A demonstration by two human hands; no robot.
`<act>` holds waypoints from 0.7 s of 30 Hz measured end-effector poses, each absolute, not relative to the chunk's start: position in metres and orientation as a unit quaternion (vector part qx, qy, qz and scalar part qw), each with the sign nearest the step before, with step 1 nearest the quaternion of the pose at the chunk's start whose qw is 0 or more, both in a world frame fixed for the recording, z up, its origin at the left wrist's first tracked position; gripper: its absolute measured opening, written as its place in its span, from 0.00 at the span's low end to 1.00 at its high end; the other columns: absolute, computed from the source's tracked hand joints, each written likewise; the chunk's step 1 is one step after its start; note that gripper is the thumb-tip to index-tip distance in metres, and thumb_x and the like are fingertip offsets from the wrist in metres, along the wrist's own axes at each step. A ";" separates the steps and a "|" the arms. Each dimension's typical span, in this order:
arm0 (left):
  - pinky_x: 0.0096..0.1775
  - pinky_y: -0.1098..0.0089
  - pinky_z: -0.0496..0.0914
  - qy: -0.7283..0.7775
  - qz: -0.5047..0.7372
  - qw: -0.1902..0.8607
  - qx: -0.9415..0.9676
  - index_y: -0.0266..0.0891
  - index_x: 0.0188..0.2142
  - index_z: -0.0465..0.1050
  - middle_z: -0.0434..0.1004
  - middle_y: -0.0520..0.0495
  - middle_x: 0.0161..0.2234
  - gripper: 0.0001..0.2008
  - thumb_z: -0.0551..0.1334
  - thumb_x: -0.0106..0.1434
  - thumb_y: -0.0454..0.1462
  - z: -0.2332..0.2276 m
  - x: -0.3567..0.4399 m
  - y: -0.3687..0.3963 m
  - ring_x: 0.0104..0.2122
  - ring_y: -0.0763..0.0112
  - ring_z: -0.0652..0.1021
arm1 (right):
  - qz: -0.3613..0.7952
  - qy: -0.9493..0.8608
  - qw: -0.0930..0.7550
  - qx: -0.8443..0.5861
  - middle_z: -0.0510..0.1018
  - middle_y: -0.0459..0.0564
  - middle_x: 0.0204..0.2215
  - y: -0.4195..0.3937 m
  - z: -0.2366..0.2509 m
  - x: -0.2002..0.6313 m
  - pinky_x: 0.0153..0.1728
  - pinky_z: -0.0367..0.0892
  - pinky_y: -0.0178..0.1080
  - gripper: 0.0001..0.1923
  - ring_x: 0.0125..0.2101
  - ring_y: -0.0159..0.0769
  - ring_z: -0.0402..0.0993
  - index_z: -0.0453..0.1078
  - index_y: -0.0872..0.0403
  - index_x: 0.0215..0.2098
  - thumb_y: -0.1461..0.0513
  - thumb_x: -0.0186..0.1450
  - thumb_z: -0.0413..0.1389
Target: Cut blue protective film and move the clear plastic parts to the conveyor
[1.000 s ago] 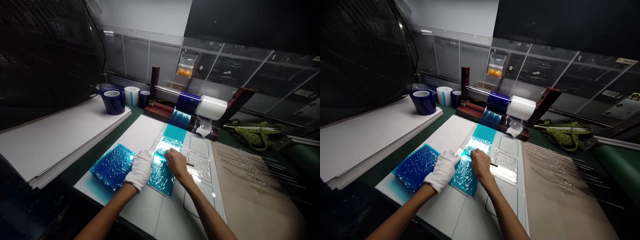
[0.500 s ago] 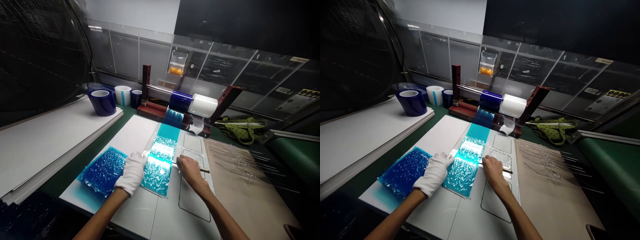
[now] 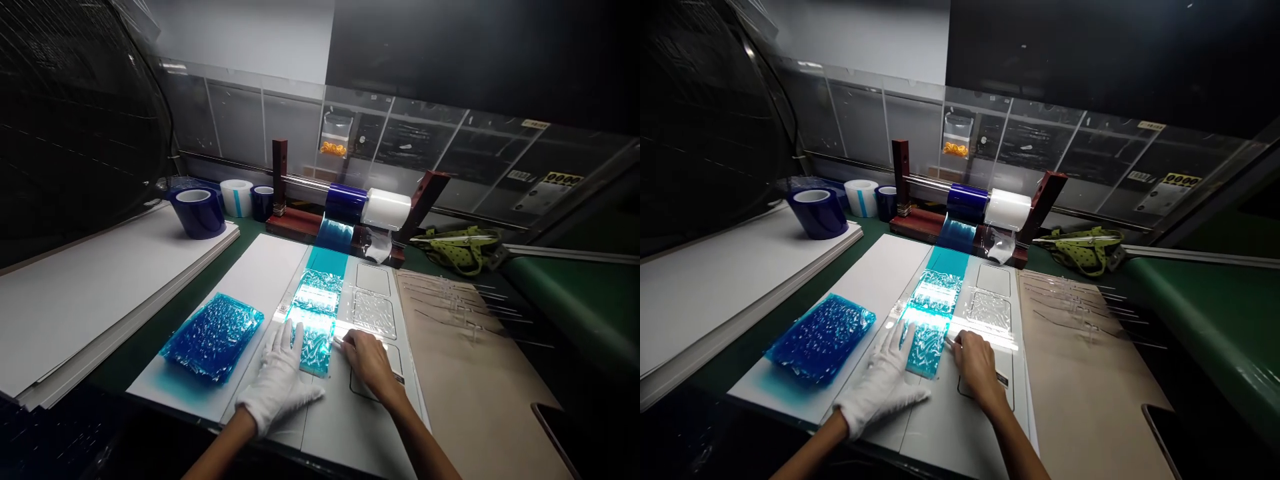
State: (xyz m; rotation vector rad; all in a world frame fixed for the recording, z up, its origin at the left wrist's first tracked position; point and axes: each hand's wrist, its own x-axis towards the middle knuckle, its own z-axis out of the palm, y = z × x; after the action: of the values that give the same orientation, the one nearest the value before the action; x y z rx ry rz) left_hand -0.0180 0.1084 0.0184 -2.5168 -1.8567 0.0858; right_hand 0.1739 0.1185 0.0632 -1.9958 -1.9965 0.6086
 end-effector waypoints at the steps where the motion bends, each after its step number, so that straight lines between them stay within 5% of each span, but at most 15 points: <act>1: 0.56 0.50 0.63 -0.600 0.020 0.036 -0.799 0.26 0.65 0.39 0.47 0.22 0.64 0.61 0.55 0.46 0.67 0.017 -0.016 0.109 0.61 0.38 0.57 | 0.230 -0.680 0.150 -0.680 0.79 0.51 0.31 0.117 0.066 0.175 0.33 0.57 0.36 0.10 0.35 0.40 0.73 0.73 0.54 0.31 0.63 0.65 0.50; 5: 0.58 0.49 0.60 -0.595 0.000 0.184 -0.782 0.31 0.63 0.53 0.55 0.30 0.63 0.38 0.59 0.57 0.44 0.019 -0.015 0.111 0.62 0.45 0.57 | 0.344 -0.635 0.235 -0.650 0.78 0.50 0.31 0.107 0.070 0.183 0.31 0.60 0.36 0.18 0.31 0.37 0.73 0.72 0.54 0.33 0.50 0.66 0.49; 10: 0.52 0.45 0.66 -0.563 -0.150 0.217 -0.784 0.34 0.57 0.65 0.64 0.36 0.59 0.33 0.60 0.49 0.29 0.021 -0.007 0.079 0.61 0.47 0.61 | 0.504 -0.538 0.290 -0.610 0.75 0.49 0.24 0.078 0.047 0.173 0.19 0.53 0.33 0.29 0.19 0.30 0.64 0.72 0.57 0.31 0.40 0.58 0.51; 12: 0.53 0.41 0.63 -0.557 -0.193 0.168 -0.790 0.33 0.60 0.61 0.61 0.33 0.60 0.39 0.63 0.46 0.31 0.021 -0.005 0.056 0.61 0.41 0.59 | 0.535 -0.500 0.308 -0.607 0.73 0.47 0.20 0.064 0.039 0.168 0.19 0.50 0.32 0.27 0.17 0.27 0.59 0.70 0.58 0.31 0.41 0.55 0.55; 16: 0.53 0.42 0.65 -0.638 -0.252 -0.015 -0.727 0.35 0.67 0.38 0.50 0.27 0.64 0.59 0.69 0.42 0.47 0.029 -0.022 0.026 0.61 0.37 0.59 | 0.601 -0.409 0.381 -0.571 0.76 0.48 0.24 0.042 0.039 0.165 0.23 0.52 0.31 0.20 0.21 0.26 0.59 0.69 0.58 0.34 0.50 0.54 0.63; 21: 0.60 0.48 0.57 -0.691 -0.379 -0.290 -0.542 0.40 0.66 0.43 0.54 0.34 0.62 0.45 0.61 0.56 0.53 0.043 -0.053 0.032 0.62 0.49 0.60 | 0.618 -0.390 0.392 -0.559 0.79 0.51 0.26 0.032 0.053 0.168 0.22 0.53 0.31 0.18 0.22 0.27 0.60 0.71 0.57 0.33 0.52 0.54 0.65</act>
State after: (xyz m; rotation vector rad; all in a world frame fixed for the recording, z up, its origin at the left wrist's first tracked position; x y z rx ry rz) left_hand -0.0526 0.0317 0.0432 -2.1134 -2.6942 -1.4781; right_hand 0.1679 0.0323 0.0534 -1.4197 -0.9907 1.5682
